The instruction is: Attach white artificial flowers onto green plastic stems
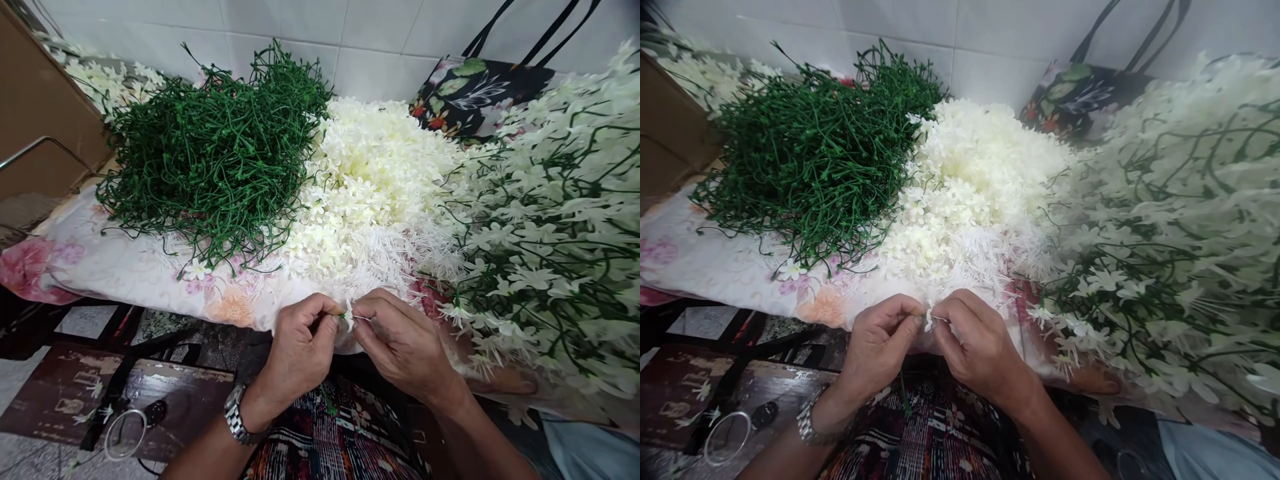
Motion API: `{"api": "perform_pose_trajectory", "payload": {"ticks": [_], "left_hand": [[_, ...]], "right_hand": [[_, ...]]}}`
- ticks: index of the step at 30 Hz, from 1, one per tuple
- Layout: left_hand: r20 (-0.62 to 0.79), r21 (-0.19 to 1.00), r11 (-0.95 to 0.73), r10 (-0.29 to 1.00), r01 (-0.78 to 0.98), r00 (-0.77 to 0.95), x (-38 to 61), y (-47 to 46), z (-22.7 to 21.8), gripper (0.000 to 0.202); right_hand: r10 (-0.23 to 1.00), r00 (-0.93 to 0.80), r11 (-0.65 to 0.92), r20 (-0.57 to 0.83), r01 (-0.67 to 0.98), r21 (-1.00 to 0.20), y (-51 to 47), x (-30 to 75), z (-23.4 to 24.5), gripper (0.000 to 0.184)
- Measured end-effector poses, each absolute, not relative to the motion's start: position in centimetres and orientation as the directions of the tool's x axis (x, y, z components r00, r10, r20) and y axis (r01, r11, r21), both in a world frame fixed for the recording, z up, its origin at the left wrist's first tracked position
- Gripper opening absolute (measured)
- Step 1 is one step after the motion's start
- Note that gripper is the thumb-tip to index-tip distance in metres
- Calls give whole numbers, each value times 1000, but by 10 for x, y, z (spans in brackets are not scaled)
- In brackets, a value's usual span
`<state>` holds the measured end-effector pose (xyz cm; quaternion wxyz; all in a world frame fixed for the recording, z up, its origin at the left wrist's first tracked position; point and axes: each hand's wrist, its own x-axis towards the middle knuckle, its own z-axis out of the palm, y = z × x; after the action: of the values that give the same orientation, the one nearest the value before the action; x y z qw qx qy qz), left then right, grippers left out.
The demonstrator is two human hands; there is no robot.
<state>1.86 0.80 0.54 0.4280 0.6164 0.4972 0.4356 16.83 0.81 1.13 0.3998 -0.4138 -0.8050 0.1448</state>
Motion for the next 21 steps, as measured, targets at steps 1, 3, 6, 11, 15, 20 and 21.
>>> {"api": "perform_pose_trajectory", "payload": {"ticks": [1,3,6,11,15,20,21], "left_hand": [[124,957,-152,984,249,125,19,8,5,14],[141,948,-170,982,268,125,19,7,3,15],[144,939,-178,980,293,135,19,7,2,16],[144,929,-192,975,317,169,18,8,1,17],[170,912,-228,966,340,193,19,10,2,18],[187,891,-254,961,377,205,20,11,1,19],[187,889,-256,960,380,209,20,11,1,20]], "right_hand": [[784,-333,613,524,543,-574,8,168,10,16],[786,-335,613,519,535,-582,9,168,9,15],[775,-370,628,512,538,-562,9,169,8,14],[751,-422,658,508,546,-519,10,171,10,14],[750,-458,660,478,568,-491,10,172,10,15],[746,-478,663,464,597,-451,8,174,6,16],[744,-478,665,467,601,-443,8,174,6,17]]}}
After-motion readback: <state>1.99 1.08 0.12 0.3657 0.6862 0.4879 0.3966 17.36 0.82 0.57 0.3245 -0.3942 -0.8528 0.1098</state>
